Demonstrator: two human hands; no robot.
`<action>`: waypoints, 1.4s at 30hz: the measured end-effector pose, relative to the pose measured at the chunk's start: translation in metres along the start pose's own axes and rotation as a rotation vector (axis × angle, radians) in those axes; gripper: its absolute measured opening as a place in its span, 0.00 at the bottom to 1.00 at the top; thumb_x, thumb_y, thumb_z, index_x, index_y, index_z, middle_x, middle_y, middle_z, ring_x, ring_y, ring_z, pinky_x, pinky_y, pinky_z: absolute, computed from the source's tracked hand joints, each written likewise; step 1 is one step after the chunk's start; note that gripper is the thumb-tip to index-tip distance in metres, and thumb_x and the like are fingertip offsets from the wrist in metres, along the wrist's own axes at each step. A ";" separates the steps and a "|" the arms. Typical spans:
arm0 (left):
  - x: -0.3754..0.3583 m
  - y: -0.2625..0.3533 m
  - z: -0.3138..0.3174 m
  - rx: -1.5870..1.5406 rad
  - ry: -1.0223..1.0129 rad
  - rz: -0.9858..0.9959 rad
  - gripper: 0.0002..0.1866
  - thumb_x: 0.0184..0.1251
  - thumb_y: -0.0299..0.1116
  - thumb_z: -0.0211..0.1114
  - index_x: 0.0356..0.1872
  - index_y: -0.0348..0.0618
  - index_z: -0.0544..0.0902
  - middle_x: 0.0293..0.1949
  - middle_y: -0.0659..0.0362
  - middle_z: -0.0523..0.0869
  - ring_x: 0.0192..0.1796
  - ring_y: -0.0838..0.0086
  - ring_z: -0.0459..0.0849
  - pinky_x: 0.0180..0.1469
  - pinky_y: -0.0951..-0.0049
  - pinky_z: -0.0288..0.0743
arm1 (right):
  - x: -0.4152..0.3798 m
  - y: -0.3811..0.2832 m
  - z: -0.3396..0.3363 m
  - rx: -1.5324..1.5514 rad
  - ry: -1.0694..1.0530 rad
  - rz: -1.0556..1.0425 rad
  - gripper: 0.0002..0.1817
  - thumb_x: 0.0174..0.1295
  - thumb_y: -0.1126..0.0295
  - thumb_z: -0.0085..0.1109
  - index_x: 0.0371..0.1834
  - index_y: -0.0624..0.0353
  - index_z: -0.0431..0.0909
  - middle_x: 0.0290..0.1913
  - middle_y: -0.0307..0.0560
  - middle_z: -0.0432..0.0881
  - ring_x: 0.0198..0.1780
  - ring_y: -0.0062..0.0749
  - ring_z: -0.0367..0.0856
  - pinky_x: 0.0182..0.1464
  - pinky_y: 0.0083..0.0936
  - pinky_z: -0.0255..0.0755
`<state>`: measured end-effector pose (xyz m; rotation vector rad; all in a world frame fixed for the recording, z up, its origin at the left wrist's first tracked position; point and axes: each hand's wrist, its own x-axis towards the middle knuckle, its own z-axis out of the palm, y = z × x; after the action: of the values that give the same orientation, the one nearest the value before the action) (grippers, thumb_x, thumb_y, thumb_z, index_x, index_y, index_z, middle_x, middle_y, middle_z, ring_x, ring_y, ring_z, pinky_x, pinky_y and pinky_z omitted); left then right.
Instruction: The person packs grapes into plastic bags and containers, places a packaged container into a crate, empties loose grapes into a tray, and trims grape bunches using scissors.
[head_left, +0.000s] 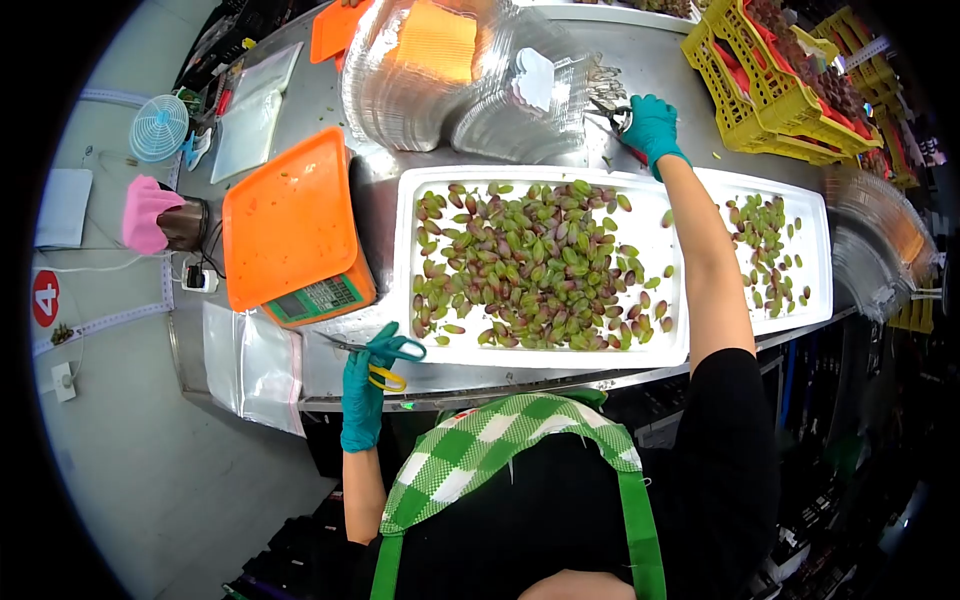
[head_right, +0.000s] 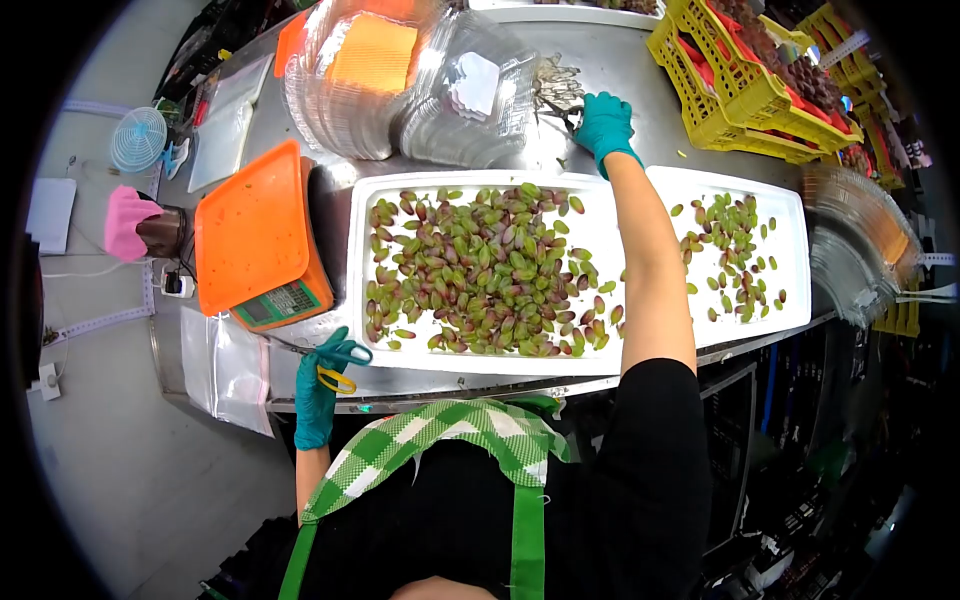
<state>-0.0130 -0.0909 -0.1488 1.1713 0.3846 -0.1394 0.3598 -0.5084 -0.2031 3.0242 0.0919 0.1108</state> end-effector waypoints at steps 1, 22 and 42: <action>0.003 -0.003 0.003 0.015 -0.024 0.131 0.22 0.62 0.47 0.50 0.35 0.33 0.77 0.45 0.44 0.77 0.47 0.64 0.78 0.52 0.67 0.69 | 0.000 -0.001 -0.002 0.016 -0.059 0.000 0.24 0.43 0.53 0.60 0.44 0.50 0.72 0.42 0.49 0.71 0.48 0.40 0.70 0.54 0.42 0.55; 0.046 -0.019 0.009 0.422 0.155 -0.147 0.17 0.56 0.30 0.61 0.46 0.42 0.69 0.36 0.64 0.71 0.35 0.82 0.73 0.36 0.81 0.67 | -0.373 0.009 -0.024 0.361 -0.110 0.607 0.29 0.50 0.56 0.58 0.53 0.58 0.62 0.48 0.56 0.71 0.41 0.49 0.75 0.40 0.39 0.71; 0.033 0.010 -0.007 -0.040 -0.021 -0.075 0.06 0.56 0.24 0.56 0.35 0.45 0.72 0.29 0.65 0.76 0.34 0.80 0.77 0.38 0.80 0.73 | -0.415 0.031 -0.102 1.903 -0.164 0.770 0.29 0.48 0.68 0.60 0.54 0.70 0.65 0.46 0.49 0.76 0.46 0.27 0.76 0.49 0.20 0.67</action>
<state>0.0187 -0.0773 -0.1543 1.1160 0.4113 -0.2083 -0.0596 -0.5544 -0.1272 4.3865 -2.1424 -0.4221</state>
